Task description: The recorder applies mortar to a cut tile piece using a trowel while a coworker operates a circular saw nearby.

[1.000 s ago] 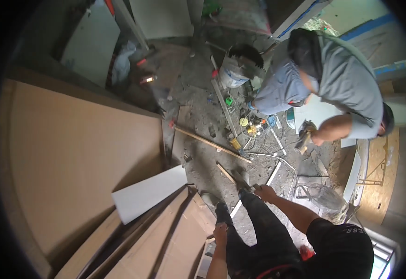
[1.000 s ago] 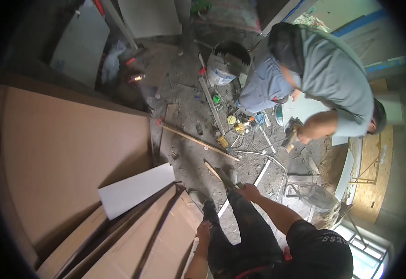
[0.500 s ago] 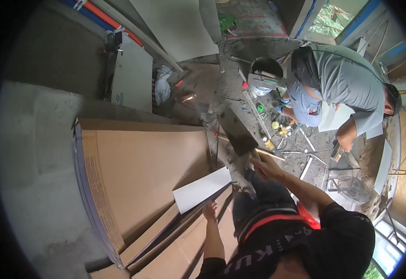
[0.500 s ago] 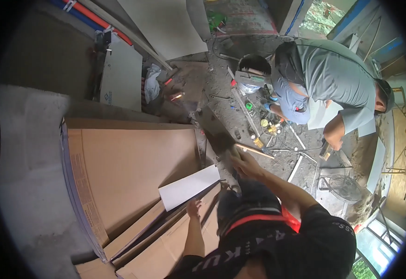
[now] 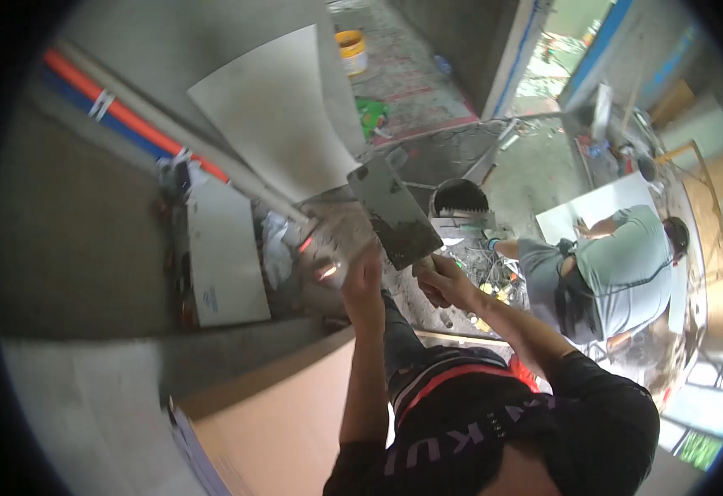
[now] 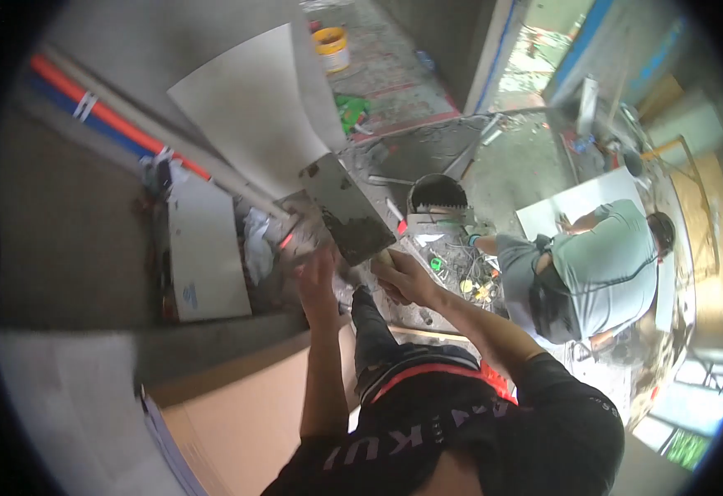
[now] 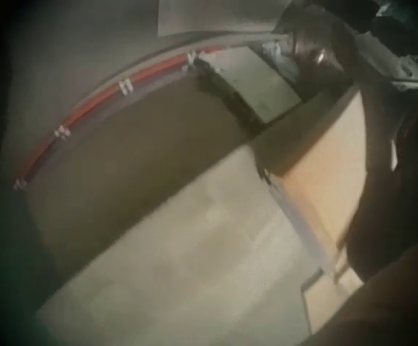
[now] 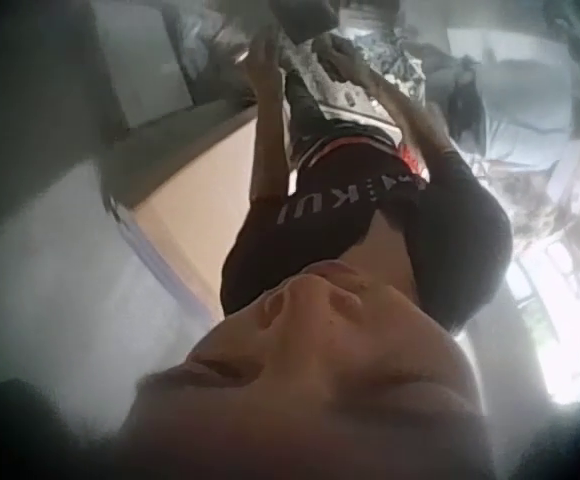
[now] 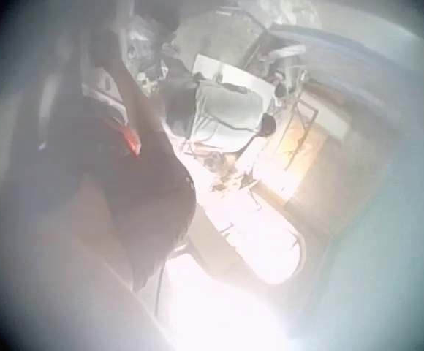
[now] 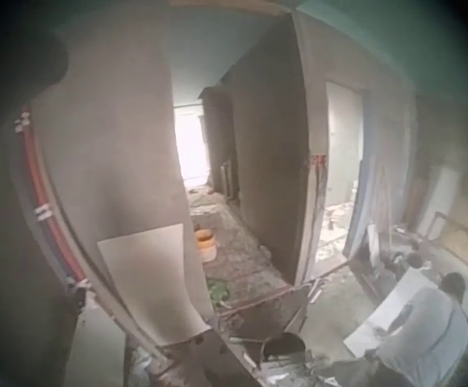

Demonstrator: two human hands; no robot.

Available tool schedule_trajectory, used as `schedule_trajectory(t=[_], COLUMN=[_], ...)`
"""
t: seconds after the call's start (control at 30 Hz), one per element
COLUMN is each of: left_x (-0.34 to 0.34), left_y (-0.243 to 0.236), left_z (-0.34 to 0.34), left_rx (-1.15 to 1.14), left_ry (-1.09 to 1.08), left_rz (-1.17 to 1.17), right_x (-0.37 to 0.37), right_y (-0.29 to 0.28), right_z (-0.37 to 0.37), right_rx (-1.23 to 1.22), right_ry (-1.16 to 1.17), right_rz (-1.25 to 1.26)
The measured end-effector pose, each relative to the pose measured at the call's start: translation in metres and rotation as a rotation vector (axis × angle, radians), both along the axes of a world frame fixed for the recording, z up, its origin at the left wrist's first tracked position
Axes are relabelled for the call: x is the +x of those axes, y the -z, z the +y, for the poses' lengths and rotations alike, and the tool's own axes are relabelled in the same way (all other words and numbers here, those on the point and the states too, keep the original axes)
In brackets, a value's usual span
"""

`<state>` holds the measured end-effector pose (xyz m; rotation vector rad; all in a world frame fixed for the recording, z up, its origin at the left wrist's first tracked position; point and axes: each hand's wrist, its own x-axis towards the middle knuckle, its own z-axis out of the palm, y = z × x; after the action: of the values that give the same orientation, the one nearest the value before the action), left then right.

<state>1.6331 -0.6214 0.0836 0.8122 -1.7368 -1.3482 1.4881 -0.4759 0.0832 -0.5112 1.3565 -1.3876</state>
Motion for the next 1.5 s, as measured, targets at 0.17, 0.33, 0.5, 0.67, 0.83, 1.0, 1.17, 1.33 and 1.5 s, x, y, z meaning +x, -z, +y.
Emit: schedule_trajectory(t=[0.17, 0.33, 0.5, 0.67, 0.83, 1.0, 1.17, 1.33, 1.5], left_x=[-0.129, -0.218, -0.225, -0.218, -0.221, -0.223, -0.236, -0.247, -0.259], left_y=[-0.092, -0.132, -0.178, -0.211, -0.226, -0.232, -0.234, -0.24, -0.237], left_z=[-0.134, -0.212, -0.229, -0.243, -0.248, -0.243, -0.233, -0.214, -0.206], left_rx=[0.219, 0.243, 0.349, 0.401, 0.278, 0.15, 0.067, 0.008, 0.002], left_ry=[0.326, 0.555, 0.797, 0.979, 0.968, 0.905, 0.797, 0.716, 0.727], left_rz=[0.032, 0.073, 0.223, 0.262, 0.287, 0.316, 0.344, 0.32, 0.261], right_x=[-0.044, -0.099, -0.102, -0.112, -0.123, -0.127, -0.132, -0.136, -0.142], right_y=[0.002, -0.047, -0.074, -0.103, -0.107, -0.115, -0.122, -0.142, -0.138], right_z=[-0.122, -0.188, -0.209, -0.232, -0.24, -0.244, -0.235, -0.215, -0.2], right_rx=[-0.044, -0.047, -0.128, -0.257, -0.303, -0.357, -0.402, -0.371, -0.382], right_ry=[0.188, 0.36, 0.516, 0.525, 0.532, 0.542, 0.563, 0.563, 0.542], right_rz=[0.127, 0.074, 0.214, 0.296, 0.352, 0.375, 0.414, 0.408, 0.377])
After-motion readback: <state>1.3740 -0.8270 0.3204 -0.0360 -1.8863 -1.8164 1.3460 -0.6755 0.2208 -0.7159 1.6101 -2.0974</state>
